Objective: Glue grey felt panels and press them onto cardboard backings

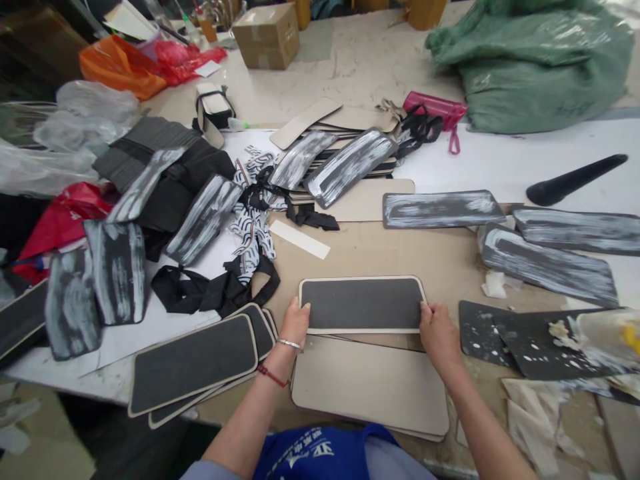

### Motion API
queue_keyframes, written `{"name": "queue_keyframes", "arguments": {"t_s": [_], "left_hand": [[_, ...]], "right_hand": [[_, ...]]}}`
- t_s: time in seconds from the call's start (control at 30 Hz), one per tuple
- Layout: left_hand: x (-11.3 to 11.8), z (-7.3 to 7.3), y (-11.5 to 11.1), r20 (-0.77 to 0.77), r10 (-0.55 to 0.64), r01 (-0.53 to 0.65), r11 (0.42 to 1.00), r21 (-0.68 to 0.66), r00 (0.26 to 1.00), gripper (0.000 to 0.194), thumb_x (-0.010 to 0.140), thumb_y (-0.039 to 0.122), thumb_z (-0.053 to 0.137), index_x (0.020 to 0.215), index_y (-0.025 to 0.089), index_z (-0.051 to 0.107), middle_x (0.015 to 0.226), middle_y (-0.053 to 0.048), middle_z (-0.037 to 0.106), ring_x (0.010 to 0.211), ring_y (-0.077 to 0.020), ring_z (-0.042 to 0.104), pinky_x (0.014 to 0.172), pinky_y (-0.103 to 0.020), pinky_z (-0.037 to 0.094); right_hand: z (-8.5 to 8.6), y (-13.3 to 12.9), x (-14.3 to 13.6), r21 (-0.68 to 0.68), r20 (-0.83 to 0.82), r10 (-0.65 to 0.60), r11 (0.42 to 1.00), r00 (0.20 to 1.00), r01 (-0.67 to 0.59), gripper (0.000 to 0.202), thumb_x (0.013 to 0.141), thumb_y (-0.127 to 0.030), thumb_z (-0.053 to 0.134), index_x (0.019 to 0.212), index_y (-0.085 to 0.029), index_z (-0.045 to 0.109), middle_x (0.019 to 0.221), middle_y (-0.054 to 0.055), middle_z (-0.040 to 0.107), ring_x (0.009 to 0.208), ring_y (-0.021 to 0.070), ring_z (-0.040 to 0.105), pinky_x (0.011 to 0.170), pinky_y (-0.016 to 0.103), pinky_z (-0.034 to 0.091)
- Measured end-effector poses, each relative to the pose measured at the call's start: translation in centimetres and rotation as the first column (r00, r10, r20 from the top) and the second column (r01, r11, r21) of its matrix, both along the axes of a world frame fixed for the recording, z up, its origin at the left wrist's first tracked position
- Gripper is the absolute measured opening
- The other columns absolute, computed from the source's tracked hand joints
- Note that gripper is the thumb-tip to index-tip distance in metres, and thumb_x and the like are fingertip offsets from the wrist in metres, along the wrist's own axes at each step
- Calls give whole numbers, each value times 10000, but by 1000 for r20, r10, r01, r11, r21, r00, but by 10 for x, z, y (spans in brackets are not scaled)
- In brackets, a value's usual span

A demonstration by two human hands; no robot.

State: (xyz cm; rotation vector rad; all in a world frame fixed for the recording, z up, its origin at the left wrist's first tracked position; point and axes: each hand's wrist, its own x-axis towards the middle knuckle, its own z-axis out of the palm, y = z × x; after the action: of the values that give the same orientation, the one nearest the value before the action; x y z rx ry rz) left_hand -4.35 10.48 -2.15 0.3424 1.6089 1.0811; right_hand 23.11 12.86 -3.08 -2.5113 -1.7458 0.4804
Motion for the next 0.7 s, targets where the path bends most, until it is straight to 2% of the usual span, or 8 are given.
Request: {"name": "queue_keyframes", "arguments": {"t_s": [0.13,0.27,0.37,0.43,0.5,0.7], "left_hand": [[1,-2,-2,-48,0,0,1000,3,999,200,642,257,616,785,173,505,652,4,631,674,-166,617,668,-319,514],[4,6,-5,-24,5,-4,1000,11,1000,183,677,253,596,814,171,507,715,-16,651,720,-164,626,675,-302,521],[3,18,-10,99,41,-31,995,-99,994,173,725,272,575,839,161,508,744,-32,655,707,-162,637,630,-303,537],[-1,25,-14,173,38,1,976,-219,984,204,732,300,600,855,155,526,748,-50,654,666,-165,641,575,-302,545],[-4,30,-17,214,5,55,960,-273,977,230,714,301,640,855,144,548,764,-70,651,647,-169,642,534,-289,548],[-5,29,-13,142,-21,53,973,-224,990,102,733,189,618,790,110,584,798,-81,624,699,-161,615,542,-300,577]], "right_hand": [[1,1,-2,-32,15,-24,999,1000,25,302,903,-328,314,930,-131,540,681,85,591,622,221,572,541,286,333],[5,1,-5,-77,17,-56,995,998,57,294,905,-333,323,947,-133,535,707,98,607,646,231,581,546,288,334],[9,1,-8,-85,14,-76,993,997,77,282,904,-332,336,957,-134,529,723,103,614,646,232,581,545,288,330],[10,0,-9,-84,15,-85,993,996,85,274,904,-327,338,960,-134,525,727,104,615,649,233,582,539,287,325],[11,0,-9,-86,19,-84,993,996,86,275,907,-327,334,959,-134,522,726,103,613,656,236,586,533,286,320],[10,0,-9,-98,34,-69,993,997,72,294,912,-345,316,959,-137,519,724,99,610,656,229,590,543,286,328]]}}
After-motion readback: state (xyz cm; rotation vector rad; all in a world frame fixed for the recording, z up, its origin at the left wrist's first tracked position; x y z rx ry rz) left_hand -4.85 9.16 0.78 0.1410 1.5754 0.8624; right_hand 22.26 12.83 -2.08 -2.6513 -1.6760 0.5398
